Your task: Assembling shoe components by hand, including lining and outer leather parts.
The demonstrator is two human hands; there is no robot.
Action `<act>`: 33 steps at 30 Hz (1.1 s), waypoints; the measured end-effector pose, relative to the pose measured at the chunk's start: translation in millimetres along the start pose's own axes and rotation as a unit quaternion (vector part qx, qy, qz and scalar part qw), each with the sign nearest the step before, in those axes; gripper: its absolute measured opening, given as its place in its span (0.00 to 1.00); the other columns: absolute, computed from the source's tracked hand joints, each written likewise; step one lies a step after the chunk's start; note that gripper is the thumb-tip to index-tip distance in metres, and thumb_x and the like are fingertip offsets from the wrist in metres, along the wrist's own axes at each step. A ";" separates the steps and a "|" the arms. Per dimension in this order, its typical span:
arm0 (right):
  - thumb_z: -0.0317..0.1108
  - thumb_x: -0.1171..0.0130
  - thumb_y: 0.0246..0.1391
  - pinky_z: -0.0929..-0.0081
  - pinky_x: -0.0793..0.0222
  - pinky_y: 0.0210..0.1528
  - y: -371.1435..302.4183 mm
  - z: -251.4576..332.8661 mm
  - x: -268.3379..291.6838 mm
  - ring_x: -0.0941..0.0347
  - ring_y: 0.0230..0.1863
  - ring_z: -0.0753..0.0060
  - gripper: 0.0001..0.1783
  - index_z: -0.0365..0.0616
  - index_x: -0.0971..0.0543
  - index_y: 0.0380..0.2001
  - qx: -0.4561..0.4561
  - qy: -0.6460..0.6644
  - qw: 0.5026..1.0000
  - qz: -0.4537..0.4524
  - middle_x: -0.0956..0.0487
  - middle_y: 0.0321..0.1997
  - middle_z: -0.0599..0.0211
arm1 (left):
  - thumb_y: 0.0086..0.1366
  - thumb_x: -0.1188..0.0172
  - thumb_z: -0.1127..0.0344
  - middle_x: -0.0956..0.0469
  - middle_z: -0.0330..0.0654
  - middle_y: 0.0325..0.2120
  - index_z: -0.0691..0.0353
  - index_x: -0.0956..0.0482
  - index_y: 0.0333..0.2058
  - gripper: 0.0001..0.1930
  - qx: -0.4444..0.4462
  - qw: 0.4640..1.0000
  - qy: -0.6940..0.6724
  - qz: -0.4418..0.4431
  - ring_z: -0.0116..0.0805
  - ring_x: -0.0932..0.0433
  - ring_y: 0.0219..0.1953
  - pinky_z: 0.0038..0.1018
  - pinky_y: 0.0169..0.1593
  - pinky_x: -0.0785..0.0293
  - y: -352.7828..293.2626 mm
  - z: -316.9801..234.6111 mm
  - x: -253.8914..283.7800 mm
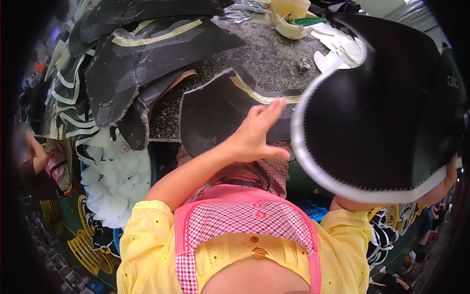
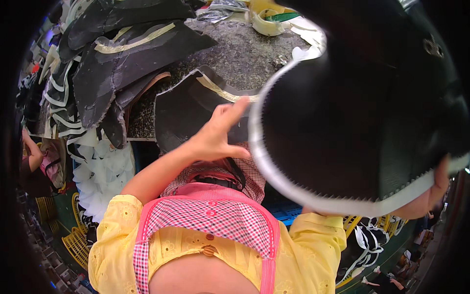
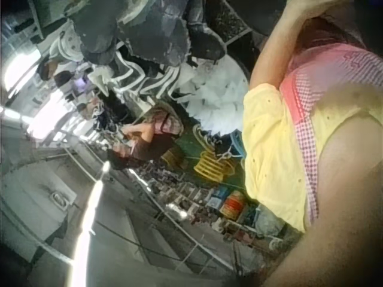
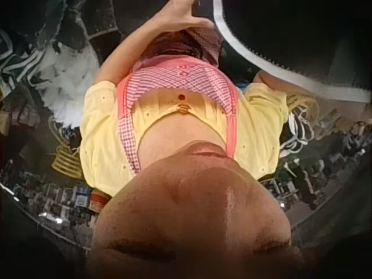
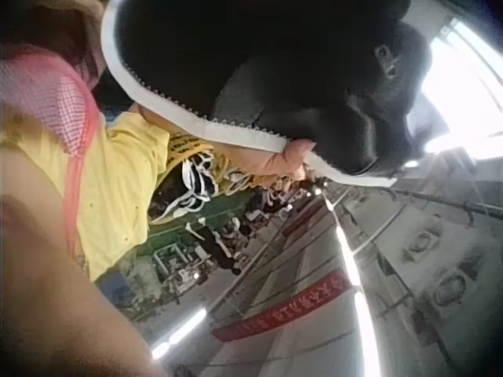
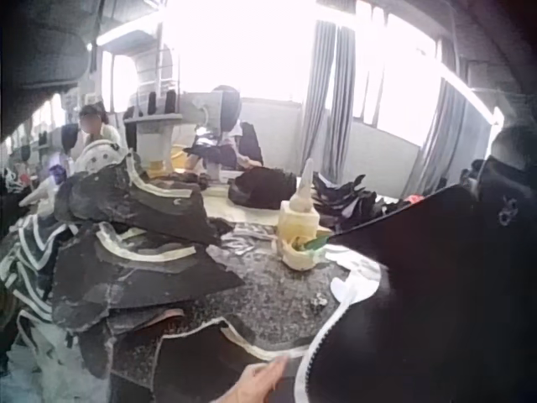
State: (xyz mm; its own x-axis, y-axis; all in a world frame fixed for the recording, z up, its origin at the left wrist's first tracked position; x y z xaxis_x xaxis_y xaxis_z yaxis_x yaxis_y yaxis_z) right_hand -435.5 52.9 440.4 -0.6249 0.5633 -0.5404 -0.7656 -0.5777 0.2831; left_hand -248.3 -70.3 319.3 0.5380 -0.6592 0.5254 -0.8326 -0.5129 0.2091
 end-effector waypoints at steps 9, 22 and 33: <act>0.37 0.54 0.48 0.61 0.41 0.57 -5.9 -39.7 18.0 0.32 0.50 0.56 0.26 0.32 0.32 0.49 -0.102 0.196 0.975 -0.032 0.30 0.50 0.49 | 0.49 0.36 0.69 0.31 0.46 0.47 0.68 0.37 0.53 0.32 0.096 0.735 -0.672 -0.004 0.32 0.28 0.45 0.27 0.46 0.30 2.5 8.1 30.8; 0.25 0.51 0.52 0.72 0.29 0.39 -76.2 -122.9 177.0 0.27 0.38 0.70 0.19 0.40 0.36 0.48 -0.264 -0.100 0.957 -0.072 0.27 0.41 0.62 | 0.53 0.41 0.76 0.23 0.35 0.29 0.68 0.23 0.34 0.08 0.174 0.926 -0.334 -0.011 0.21 0.27 0.29 0.20 0.34 0.29 -32.8 35.1 73.4; 0.45 0.32 0.33 0.68 0.42 0.54 7.4 -98.8 -21.4 0.30 0.39 0.70 0.32 0.41 0.29 0.43 -0.116 -0.557 0.643 0.513 0.26 0.31 0.70 | 0.40 0.39 0.73 0.26 0.42 0.25 0.58 0.19 0.33 0.15 -0.184 0.981 -0.038 0.046 0.36 0.24 0.24 0.24 0.26 0.28 -54.2 -40.4 91.9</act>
State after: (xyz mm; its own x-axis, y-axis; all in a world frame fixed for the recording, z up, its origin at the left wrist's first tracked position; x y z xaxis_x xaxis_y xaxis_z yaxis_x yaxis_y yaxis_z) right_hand -412.7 -21.8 375.9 -0.6036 -0.1862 0.7753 0.0993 -0.9823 -0.1586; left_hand -159.0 -80.8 389.5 0.4552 -0.7396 0.4958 -0.8616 -0.2255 0.4547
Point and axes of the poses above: each hand's wrist, its own y-axis towards the middle knuckle, its own x-axis out of the back of the hand, z = x × y, the point moved 5 cm from there along y, towards the middle knuckle
